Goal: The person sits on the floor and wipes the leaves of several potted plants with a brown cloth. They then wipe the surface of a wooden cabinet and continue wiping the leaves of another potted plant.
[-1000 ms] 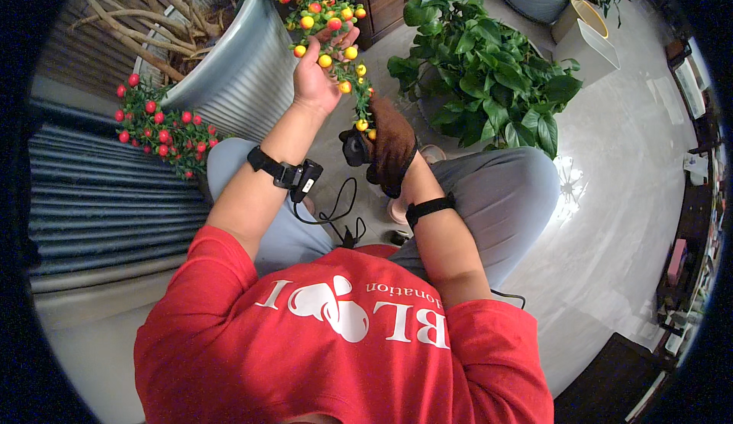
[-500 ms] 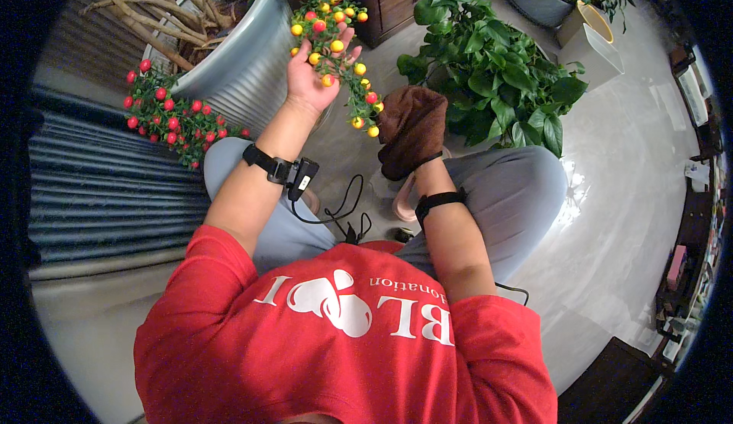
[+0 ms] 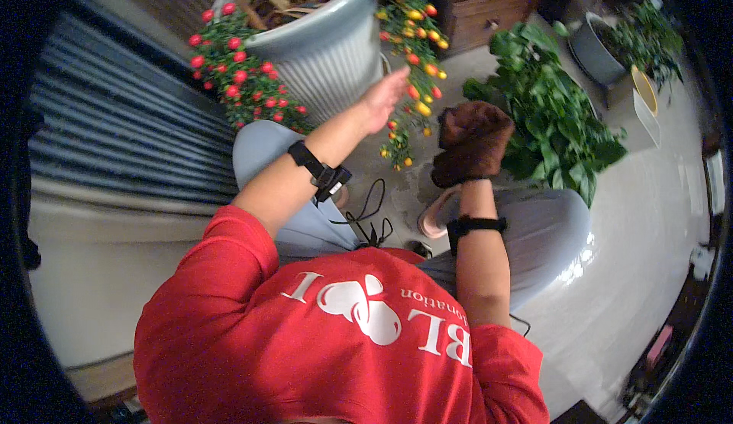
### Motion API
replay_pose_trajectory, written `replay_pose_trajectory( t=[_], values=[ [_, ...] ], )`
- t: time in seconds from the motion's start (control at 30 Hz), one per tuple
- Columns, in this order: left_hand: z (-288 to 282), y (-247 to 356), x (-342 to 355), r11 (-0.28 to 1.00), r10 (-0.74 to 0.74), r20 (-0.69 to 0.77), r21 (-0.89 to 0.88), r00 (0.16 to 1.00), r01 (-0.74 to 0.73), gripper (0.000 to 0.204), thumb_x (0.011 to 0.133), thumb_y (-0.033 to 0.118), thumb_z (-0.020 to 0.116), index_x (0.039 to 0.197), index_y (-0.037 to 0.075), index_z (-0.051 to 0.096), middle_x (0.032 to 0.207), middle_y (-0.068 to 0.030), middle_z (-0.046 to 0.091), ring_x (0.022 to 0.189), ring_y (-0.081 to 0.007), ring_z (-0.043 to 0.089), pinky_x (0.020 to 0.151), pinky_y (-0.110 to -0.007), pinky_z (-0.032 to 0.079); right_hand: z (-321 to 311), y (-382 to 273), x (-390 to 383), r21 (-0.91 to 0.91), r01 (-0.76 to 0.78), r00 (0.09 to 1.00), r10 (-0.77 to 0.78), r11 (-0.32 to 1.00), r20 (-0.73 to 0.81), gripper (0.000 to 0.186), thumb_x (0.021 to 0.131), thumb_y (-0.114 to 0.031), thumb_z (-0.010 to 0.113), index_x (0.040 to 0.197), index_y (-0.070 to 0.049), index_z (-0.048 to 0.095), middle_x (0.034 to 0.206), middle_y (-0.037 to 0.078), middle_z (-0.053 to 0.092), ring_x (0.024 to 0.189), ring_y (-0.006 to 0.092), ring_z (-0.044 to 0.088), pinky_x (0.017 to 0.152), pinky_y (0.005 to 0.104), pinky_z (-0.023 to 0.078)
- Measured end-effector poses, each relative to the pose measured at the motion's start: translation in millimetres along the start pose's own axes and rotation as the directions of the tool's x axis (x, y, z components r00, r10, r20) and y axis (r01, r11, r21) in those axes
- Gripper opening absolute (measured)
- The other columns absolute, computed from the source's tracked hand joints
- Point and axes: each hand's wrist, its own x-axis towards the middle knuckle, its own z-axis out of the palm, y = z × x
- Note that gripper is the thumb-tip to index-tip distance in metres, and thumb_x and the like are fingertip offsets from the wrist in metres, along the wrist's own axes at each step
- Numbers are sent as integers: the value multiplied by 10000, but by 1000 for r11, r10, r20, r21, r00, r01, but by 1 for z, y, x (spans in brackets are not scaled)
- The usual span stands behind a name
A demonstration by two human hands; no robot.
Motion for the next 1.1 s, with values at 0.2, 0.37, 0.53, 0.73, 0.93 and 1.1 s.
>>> replay_pose_trajectory(
  t=[0.2, 0.37, 0.53, 0.73, 0.93, 1.1],
  values=[
    [-41, 22, -51, 932, 165, -39, 333, 986, -142, 622, 930, 428, 643, 1359, 1, 498, 1381, -160, 518, 1292, -238, 472, 1085, -397, 342, 45, -47, 0, 400, -361, 903, 422, 843, -75, 152, 740, -212, 469, 642, -196, 354, 640, -36, 365, 610, 190, 377, 604, 326, 315],
    [-102, 46, -130, 821, 515, 180, 178, 838, -543, 245, 979, 237, 603, 1061, 9, 638, 1021, -99, 686, 912, -174, 672, 830, -282, 521, 85, -63, 7, 394, -329, 924, 378, 858, -53, 210, 844, -222, 438, 642, -170, 421, 613, -13, 412, 539, 158, 408, 476, 269, 321],
    [-193, 66, -197, 413, 908, -1, -145, 418, -899, 411, 1027, 376, 439, 1048, 15, 633, 1014, -142, 681, 898, -204, 656, 823, -339, 513, 133, -67, 23, 207, -189, 975, 159, 960, 153, 209, 866, -318, 457, 871, -131, 551, 695, -23, 426, 547, 164, 387, 466, 302, 317],
    [-177, 113, -157, 443, 824, -509, 306, 249, -843, 660, 1041, 516, 312, 1474, 23, 387, 1518, -159, 393, 1426, -244, 325, 1184, -385, 204, 242, -80, 51, 123, 275, 894, -301, 953, 331, 271, 827, -285, 548, 1024, -102, 587, 836, 27, 496, 715, 209, 446, 612, 344, 360],
    [-137, 147, -137, 465, 746, -212, -512, 631, -722, 805, 999, 641, 269, 1521, 29, 303, 1571, -125, 328, 1457, -277, 288, 1212, -403, 177, 356, -58, 46, -311, 846, 532, -660, 432, 530, 362, 783, -213, 628, 1118, -78, 609, 975, 86, 575, 917, 261, 525, 791, 383, 418],
    [-148, 137, -146, 337, 807, -139, -689, 574, -641, 811, 987, 659, 282, 1536, 62, 282, 1555, -123, 350, 1433, -279, 328, 1204, -411, 207, 367, -37, 54, -497, 852, 453, -708, 164, 542, 465, 746, -153, 694, 1196, -57, 627, 1091, 135, 640, 1085, 304, 590, 941, 416, 467]
  ],
)
